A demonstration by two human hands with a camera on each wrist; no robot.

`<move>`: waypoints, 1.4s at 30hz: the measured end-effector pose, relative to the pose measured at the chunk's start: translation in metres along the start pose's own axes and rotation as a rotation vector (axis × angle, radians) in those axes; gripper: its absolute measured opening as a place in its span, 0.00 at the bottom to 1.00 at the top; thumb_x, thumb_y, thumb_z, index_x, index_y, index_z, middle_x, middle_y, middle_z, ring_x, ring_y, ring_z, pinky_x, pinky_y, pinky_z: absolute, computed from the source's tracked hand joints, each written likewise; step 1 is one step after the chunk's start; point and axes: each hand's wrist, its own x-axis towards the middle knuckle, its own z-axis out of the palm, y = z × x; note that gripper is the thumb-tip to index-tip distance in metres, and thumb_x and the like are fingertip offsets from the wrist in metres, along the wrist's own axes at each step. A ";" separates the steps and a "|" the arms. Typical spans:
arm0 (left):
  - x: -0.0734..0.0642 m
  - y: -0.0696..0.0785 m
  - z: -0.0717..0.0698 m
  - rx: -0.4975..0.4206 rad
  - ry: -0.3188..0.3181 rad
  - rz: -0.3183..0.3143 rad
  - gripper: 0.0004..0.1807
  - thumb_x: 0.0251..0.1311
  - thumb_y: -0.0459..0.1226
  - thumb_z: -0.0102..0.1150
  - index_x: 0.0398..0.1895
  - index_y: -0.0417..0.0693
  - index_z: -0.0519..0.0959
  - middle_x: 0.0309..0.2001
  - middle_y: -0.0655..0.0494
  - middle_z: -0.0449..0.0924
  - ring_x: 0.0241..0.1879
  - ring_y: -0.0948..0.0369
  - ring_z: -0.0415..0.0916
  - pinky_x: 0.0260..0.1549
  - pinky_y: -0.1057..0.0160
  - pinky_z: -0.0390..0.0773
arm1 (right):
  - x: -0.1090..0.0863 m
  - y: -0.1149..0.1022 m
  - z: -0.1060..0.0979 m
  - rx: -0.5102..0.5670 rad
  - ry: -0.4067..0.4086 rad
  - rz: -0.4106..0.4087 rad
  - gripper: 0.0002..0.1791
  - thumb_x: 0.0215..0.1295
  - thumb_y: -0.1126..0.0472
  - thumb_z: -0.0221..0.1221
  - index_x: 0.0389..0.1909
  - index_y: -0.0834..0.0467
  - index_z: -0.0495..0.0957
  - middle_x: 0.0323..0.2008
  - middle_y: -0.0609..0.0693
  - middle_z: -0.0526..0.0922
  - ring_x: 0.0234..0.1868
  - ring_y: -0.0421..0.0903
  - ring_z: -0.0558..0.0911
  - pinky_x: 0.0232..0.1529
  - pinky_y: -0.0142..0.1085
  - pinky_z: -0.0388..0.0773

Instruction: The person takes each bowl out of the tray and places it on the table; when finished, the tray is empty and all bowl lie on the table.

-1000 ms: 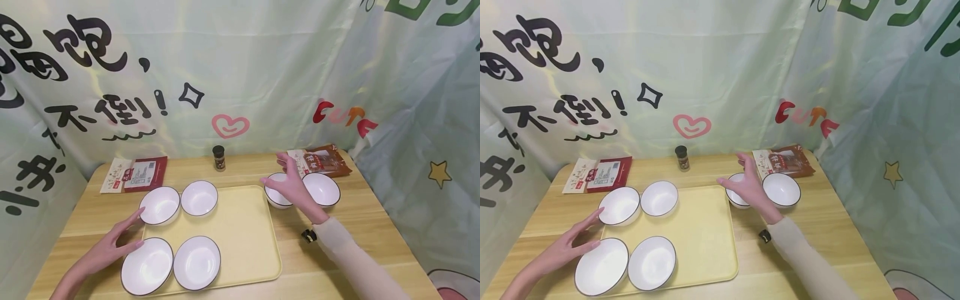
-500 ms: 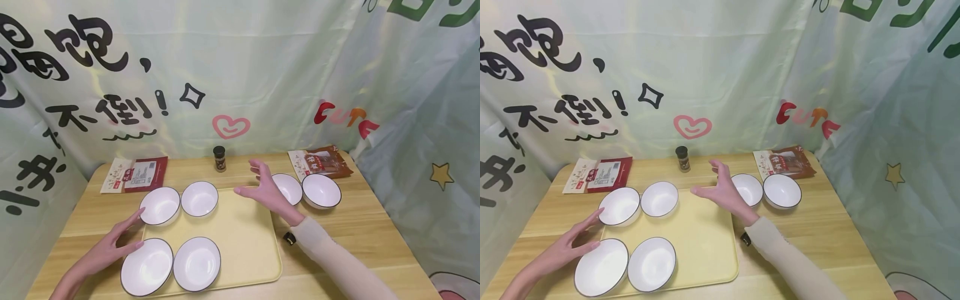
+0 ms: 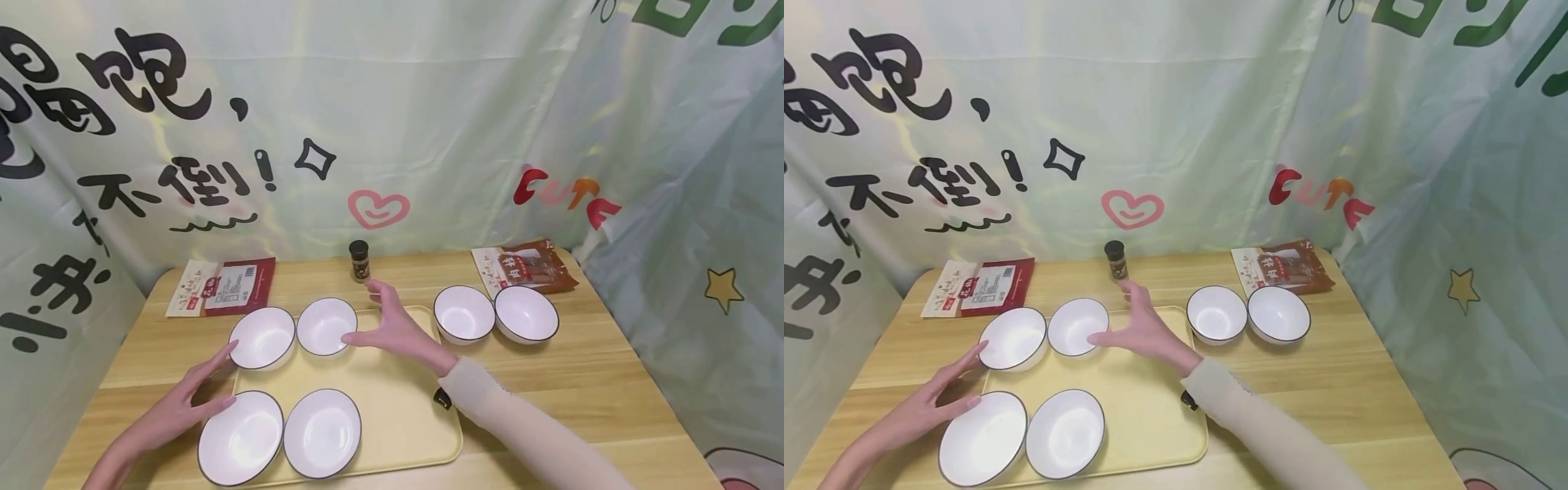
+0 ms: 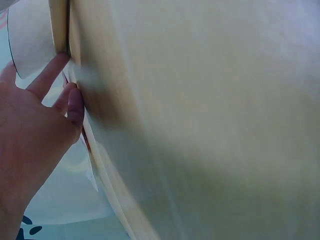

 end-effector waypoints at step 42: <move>0.001 -0.004 0.002 0.012 0.019 0.031 0.50 0.73 0.40 0.70 0.90 0.71 0.52 0.86 0.43 0.51 0.77 0.34 0.49 0.62 0.14 0.56 | 0.020 0.002 0.053 -0.131 -0.064 0.012 0.73 0.38 0.53 0.90 0.84 0.53 0.56 0.74 0.54 0.65 0.64 0.53 0.76 0.65 0.51 0.78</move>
